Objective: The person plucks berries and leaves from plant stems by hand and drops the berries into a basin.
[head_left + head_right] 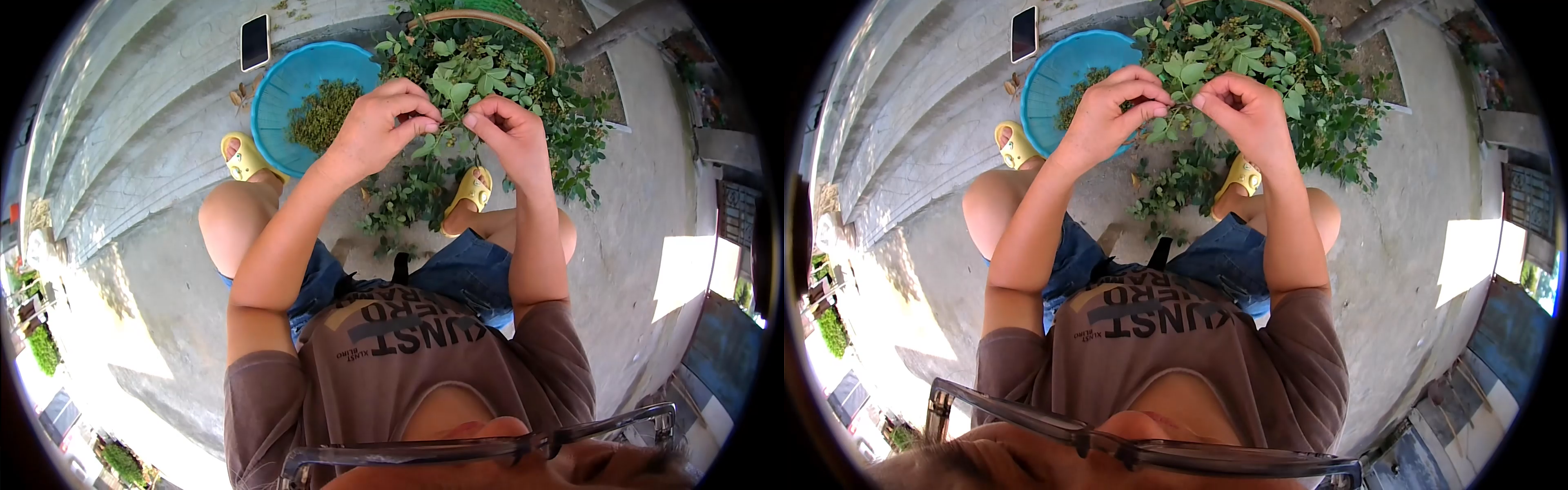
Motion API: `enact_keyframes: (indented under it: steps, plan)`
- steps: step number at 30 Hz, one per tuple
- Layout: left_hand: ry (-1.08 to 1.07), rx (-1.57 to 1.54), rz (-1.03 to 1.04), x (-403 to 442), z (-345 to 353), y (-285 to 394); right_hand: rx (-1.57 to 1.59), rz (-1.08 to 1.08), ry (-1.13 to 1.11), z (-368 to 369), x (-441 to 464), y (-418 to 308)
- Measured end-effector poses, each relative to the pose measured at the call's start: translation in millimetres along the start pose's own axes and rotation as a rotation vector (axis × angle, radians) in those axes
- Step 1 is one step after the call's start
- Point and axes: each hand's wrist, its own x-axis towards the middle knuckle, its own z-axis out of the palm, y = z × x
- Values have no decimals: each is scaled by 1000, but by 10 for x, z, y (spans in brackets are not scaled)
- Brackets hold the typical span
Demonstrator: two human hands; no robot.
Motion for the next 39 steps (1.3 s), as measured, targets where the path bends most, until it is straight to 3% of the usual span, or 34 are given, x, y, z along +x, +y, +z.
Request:
enact_keyframes:
  steps: [4,6,9,15,25,31,33,39]
  plan:
    - [-10,-44,-24,-15,44,9,-6,1,-3,12,5,22]
    - [130,330,265,-13,95,3,-22,1,2,25,8,40]
    - [198,378,333,-33,165,57,-58,18,15,42,9,57]
    - [274,434,344,-51,222,11,-60,25,17,87,4,54]
    - [227,510,382,-63,224,-32,-73,60,-67,105,2,92]
    - [229,298,207,-59,219,-131,-167,-7,-63,114,4,62]
    - [10,-92,-194,-75,157,-139,-187,-17,-67,98,11,69]
    - [-75,-389,-392,-87,124,-195,-201,-56,-98,106,27,129]
